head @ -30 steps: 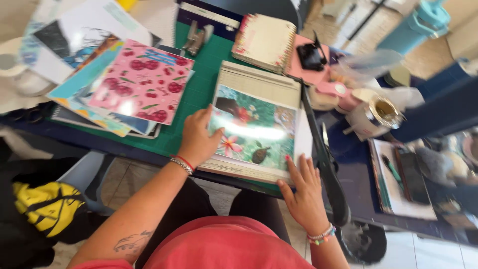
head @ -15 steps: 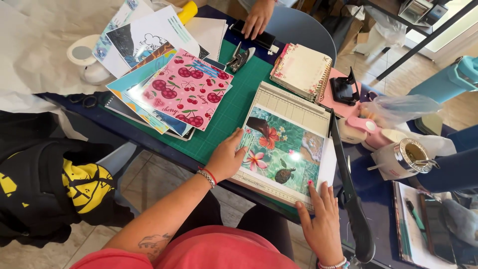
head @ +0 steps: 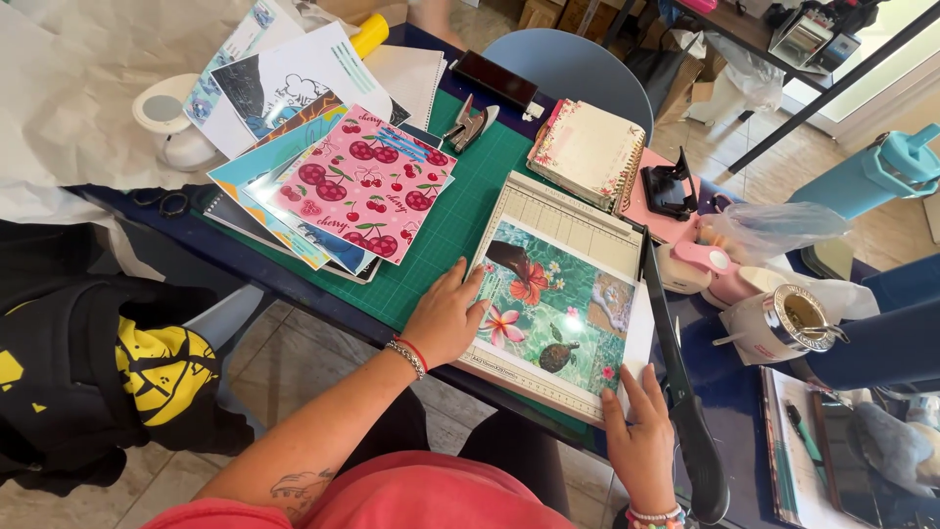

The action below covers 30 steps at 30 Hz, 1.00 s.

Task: The person uses a paper cutter to trim printed sheets of paper on a green cutting mat. They align the paper under the cutter's guide, press down the handle to slice, and then remove the cut pieces. The person handles multiple sheets with different designs, including one with cherries and another with a turtle.

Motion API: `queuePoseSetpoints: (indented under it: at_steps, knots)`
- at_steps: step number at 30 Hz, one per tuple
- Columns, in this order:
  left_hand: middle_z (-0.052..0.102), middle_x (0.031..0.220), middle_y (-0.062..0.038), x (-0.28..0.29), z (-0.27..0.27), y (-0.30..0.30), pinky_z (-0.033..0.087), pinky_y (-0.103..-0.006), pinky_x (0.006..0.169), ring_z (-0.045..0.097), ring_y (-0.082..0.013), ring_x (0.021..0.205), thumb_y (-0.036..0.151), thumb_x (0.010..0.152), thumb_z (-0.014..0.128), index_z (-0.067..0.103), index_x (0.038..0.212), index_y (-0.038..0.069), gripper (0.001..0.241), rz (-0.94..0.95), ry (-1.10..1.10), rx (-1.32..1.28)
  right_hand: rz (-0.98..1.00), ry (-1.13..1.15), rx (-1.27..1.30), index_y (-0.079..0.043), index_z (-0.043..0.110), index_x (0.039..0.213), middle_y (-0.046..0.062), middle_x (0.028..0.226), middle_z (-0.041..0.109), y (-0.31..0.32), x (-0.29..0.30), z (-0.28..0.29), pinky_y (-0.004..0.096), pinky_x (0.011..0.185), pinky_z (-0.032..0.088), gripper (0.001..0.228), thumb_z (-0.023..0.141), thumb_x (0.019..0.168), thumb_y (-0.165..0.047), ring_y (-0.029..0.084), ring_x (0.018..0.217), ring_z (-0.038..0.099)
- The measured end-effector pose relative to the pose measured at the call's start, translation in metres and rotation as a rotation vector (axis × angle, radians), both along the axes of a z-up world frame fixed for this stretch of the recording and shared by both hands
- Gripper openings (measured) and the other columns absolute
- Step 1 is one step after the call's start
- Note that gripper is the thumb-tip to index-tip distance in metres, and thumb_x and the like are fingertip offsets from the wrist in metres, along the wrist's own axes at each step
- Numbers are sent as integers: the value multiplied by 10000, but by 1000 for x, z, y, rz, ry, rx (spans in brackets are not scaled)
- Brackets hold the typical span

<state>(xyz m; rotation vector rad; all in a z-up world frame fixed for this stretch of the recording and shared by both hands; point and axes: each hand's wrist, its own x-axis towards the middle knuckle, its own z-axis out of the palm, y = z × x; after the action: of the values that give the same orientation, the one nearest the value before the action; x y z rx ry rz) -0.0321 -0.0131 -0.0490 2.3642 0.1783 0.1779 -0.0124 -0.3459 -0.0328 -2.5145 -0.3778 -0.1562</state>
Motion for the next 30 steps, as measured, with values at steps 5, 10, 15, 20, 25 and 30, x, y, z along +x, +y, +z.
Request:
queuePoseSetpoints:
  at_steps: [5, 10, 15, 20, 25, 30]
  knots:
    - [277, 1652, -221, -1, -1, 0, 331, -519, 1176, 312, -385, 1497, 376, 1056, 430, 352, 1574, 65, 609, -3, -24, 16, -1, -38, -4, -206, 675, 1380, 267, 1605, 434, 2, 0, 0, 498, 1042, 448, 485, 623, 945, -411, 369, 1474, 448]
    - [318, 1633, -231, 0, -4, 1, 310, -490, 1200, 317, -367, 1504, 369, 1064, 412, 315, 1572, 7, 631, -8, -60, 0, -3, -17, -7, -197, 689, 1362, 258, 1614, 418, 4, -2, 4, 506, 1062, 446, 460, 609, 956, -398, 382, 1479, 432]
    - [341, 1635, -194, -1, -3, 2, 318, -476, 1200, 330, -334, 1506, 357, 1063, 395, 329, 1572, 17, 616, -6, -55, -36, -20, 27, -17, -193, 690, 1361, 232, 1630, 406, 8, -5, 11, 513, 1034, 475, 466, 600, 957, -405, 381, 1486, 422]
    - [344, 1644, -156, -1, 1, 5, 422, -480, 1130, 408, -328, 1468, 340, 1051, 421, 353, 1573, 59, 597, 5, -43, -129, 4, 40, -18, -190, 682, 1372, 248, 1642, 377, 8, -6, 13, 487, 1026, 471, 464, 593, 966, -397, 379, 1498, 405]
    - [314, 1654, -159, -10, 14, 9, 350, -452, 1196, 345, -314, 1509, 354, 1023, 489, 263, 1600, 69, 682, 30, 7, -314, 17, 58, -48, -224, 652, 1407, 241, 1659, 347, 8, -6, 14, 500, 1052, 449, 537, 613, 929, -466, 367, 1528, 358]
    - [366, 1631, -158, -30, 11, 12, 321, -427, 1218, 363, -300, 1501, 377, 985, 583, 346, 1566, 24, 720, 58, 46, -338, 68, 22, -50, -199, 635, 1428, 300, 1646, 322, 3, -5, 9, 522, 1104, 395, 560, 632, 928, -452, 414, 1517, 349]
